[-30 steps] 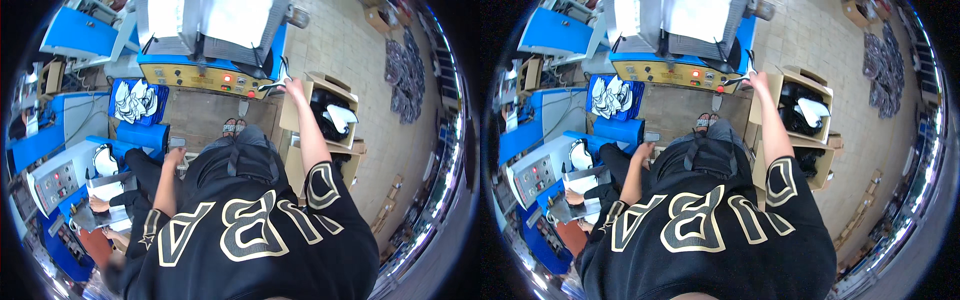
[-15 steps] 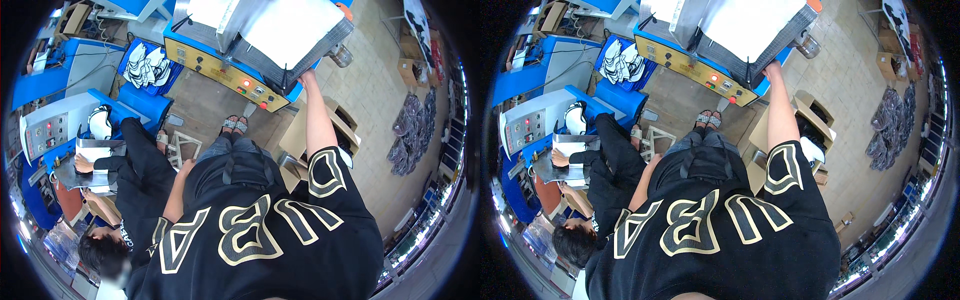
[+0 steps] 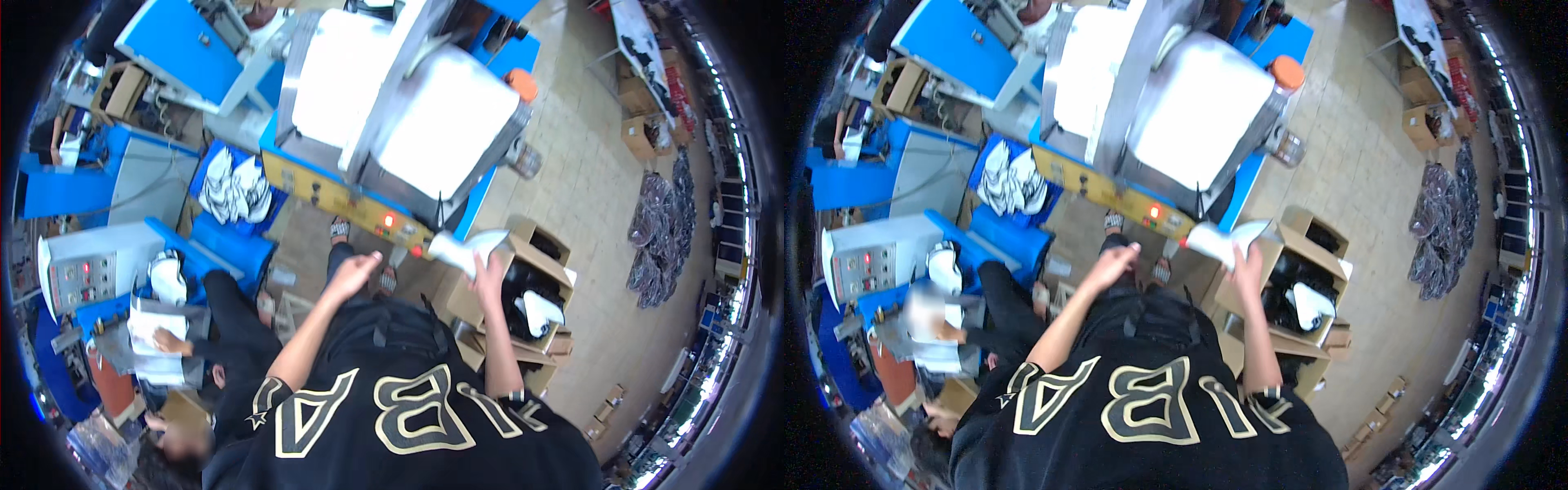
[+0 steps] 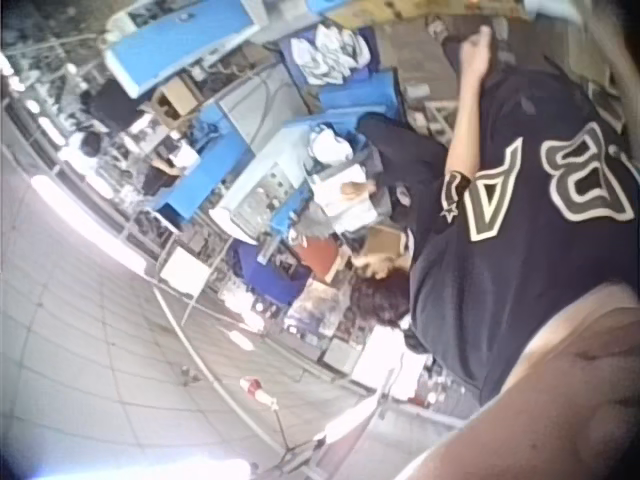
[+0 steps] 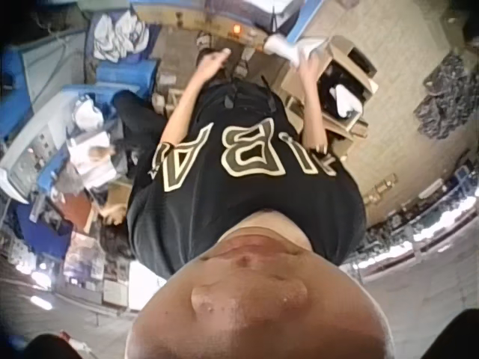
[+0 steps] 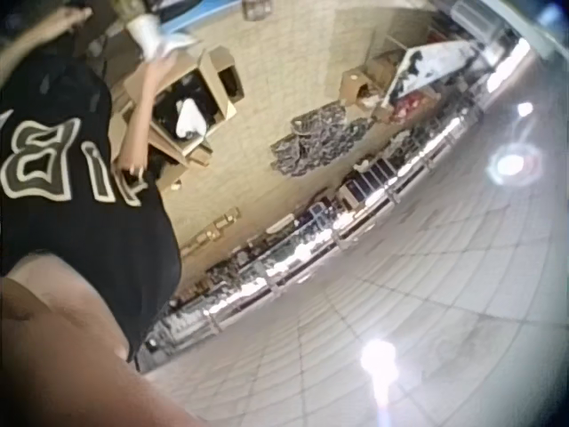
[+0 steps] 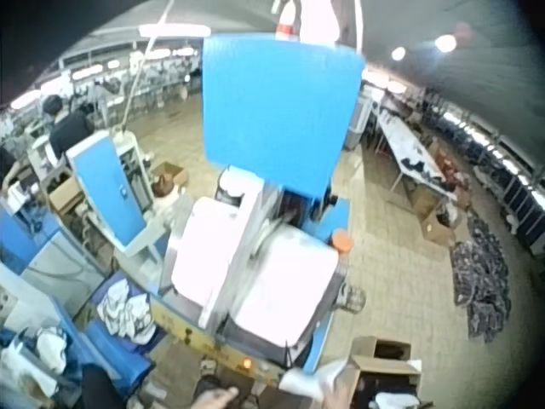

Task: The person shapes shoe components using a heated molding machine, positioning fabric pieces onto the forms by hand, pressing them down to mold them, removing the finished pieces, and placing them into boxes.

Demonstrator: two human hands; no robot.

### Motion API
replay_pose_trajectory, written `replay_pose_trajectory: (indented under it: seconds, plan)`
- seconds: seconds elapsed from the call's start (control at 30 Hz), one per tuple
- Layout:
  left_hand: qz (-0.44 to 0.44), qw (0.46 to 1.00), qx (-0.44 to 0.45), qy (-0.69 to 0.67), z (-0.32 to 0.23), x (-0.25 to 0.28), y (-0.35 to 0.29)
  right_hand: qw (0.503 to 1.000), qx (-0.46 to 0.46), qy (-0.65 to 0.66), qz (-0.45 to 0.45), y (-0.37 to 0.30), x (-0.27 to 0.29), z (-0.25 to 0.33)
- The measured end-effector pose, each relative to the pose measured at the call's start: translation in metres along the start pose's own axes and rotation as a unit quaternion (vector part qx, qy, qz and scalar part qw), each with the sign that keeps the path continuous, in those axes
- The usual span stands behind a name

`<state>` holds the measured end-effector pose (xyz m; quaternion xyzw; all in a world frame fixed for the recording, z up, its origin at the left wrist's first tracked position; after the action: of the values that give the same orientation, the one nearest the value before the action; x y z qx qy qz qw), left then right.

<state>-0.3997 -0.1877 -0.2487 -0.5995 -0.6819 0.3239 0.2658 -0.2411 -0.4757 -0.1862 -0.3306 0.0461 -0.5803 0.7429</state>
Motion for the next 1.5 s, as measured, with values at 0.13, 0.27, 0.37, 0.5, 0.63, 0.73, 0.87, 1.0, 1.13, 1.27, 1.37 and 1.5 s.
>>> replay_pose_trajectory:
  seconds: [0.13,0.27,0.37,0.5,0.63,0.73,0.87,1.0,1.13,1.27,1.37,1.5]
  plan:
    - [0.359,0.86,0.217,-0.29,-0.033,-0.026,0.024,0.988,-0.035,-0.067,0.132,-0.054,-0.035,0.018]
    - [0.366,0.918,0.072,-0.134,-0.078,0.001,0.024,0.979,-0.058,-0.109,0.163,-0.065,-0.065,0.07]
    - [0.337,0.93,0.035,-0.14,-0.067,0.041,0.052,0.937,0.102,-0.33,-0.06,-0.035,-0.062,0.119]
    - [0.218,0.975,-0.034,-0.042,-0.05,0.109,0.076,0.898,0.165,-0.241,-0.329,0.029,-0.062,0.235]
    - [0.106,0.989,-0.057,0.084,-0.016,0.195,0.119,0.803,0.328,-0.232,-0.441,0.115,-0.126,0.304]
    - [0.018,0.987,-0.115,0.11,-0.014,0.241,0.123,0.857,0.337,-0.099,-0.378,0.136,-0.155,0.335]
    - [0.025,0.981,-0.15,0.122,-0.046,0.265,0.11,0.827,0.304,0.025,-0.472,0.101,-0.138,0.309]
    - [0.032,0.946,-0.179,0.268,-0.077,0.258,0.104,0.832,0.195,0.057,-0.516,0.054,-0.058,0.188]
    - [0.04,0.916,-0.203,0.344,-0.07,0.261,0.108,0.846,0.126,0.241,-0.458,-0.027,0.015,0.063]
    - [0.056,0.913,-0.145,0.377,-0.063,0.237,0.107,0.877,0.078,0.072,-0.468,-0.072,0.088,-0.079]
    - [0.045,0.922,-0.188,0.335,-0.063,0.217,0.089,0.875,-0.01,-0.063,-0.48,-0.099,0.152,-0.134]
    - [0.045,0.935,-0.148,0.318,-0.052,0.226,0.078,0.894,-0.037,-0.145,-0.423,-0.084,0.229,-0.191]
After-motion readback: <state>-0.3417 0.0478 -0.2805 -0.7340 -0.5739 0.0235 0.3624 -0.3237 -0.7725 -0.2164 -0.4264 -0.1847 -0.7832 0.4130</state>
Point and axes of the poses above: each hand's wrist, its own y-axis towards the middle knuckle, its own x-axis out of the back of the hand, z = x × y, the point moved 2 cm from there along y, towards the middle knuckle, and after that the axes turned 9 degrees about -y, right-handed, at the moved point
